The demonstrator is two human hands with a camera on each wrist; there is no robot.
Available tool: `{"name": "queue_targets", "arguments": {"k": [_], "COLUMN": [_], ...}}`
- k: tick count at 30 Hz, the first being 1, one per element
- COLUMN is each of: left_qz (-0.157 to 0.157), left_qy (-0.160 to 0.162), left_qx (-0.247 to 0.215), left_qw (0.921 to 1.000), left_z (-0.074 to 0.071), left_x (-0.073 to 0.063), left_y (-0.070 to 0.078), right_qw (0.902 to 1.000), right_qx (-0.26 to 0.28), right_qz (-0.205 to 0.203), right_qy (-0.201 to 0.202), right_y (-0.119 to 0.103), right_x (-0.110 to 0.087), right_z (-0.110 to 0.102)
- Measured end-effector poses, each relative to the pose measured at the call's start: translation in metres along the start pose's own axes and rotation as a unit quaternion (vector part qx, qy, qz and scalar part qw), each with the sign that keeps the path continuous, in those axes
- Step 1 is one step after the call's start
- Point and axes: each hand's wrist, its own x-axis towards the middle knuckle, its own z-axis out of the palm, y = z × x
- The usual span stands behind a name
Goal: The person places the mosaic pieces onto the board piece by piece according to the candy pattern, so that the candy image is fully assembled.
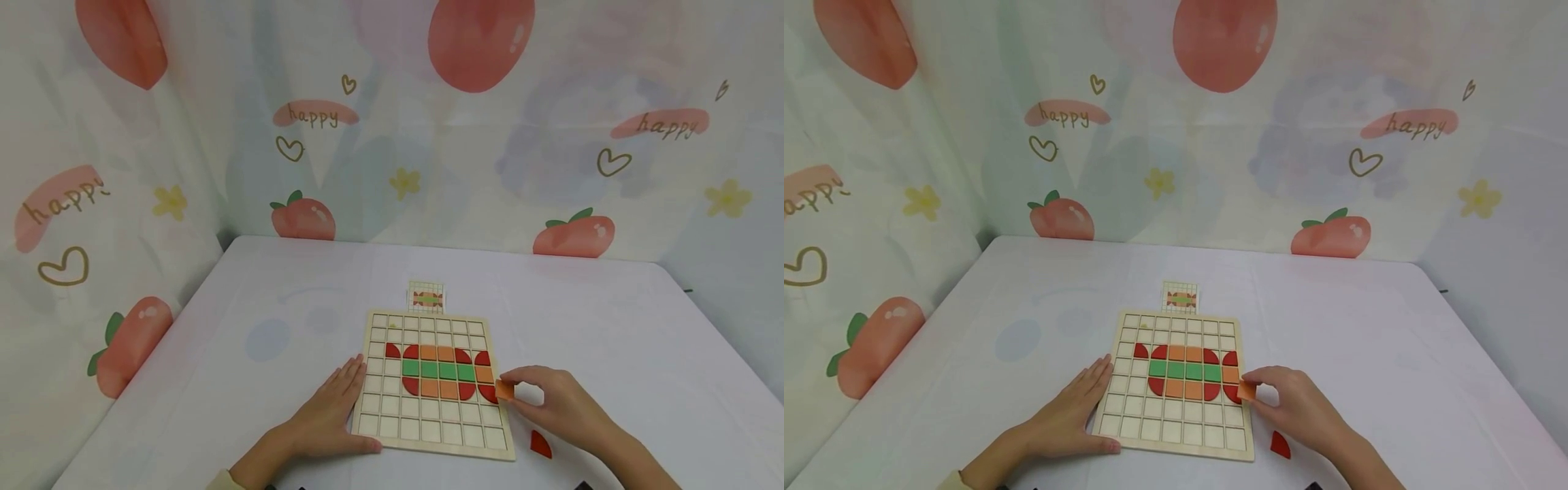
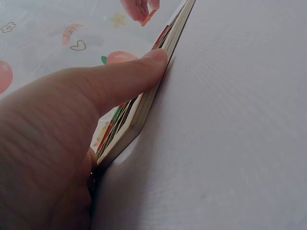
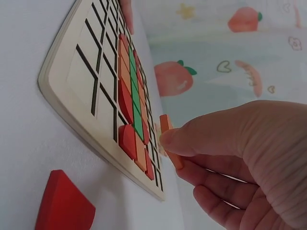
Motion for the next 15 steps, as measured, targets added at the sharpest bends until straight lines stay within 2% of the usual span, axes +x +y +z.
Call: {"name": "queue_targets", "arguments": {"k": [3,8,15], "left_qz": [0.002,0.0,0.001], "left_qy": [0.002,0.0,0.002], "left_qx": [0.002,-0.001,-0.003], "left_qw": [1.0,1.0,1.0], "left_z": [-0.001,-0.001,-0.001], "left_x": [0.0,-0.001,0.0], "left_y": [0.0,0.001,0.001], "right_qw": [0.9999,0.9997,0.9988], "right_qx": [0.008,0.018,0.033], "right_qz": [-0.015,-0.004,-0.036], "right_qy": [0.002,-0.015,-0.006], "right_y": [-0.002,-0.005,-0.007], "right_x": [0.004,0.014,0.027], "right_z": [0.002,0.007,0.016]}}
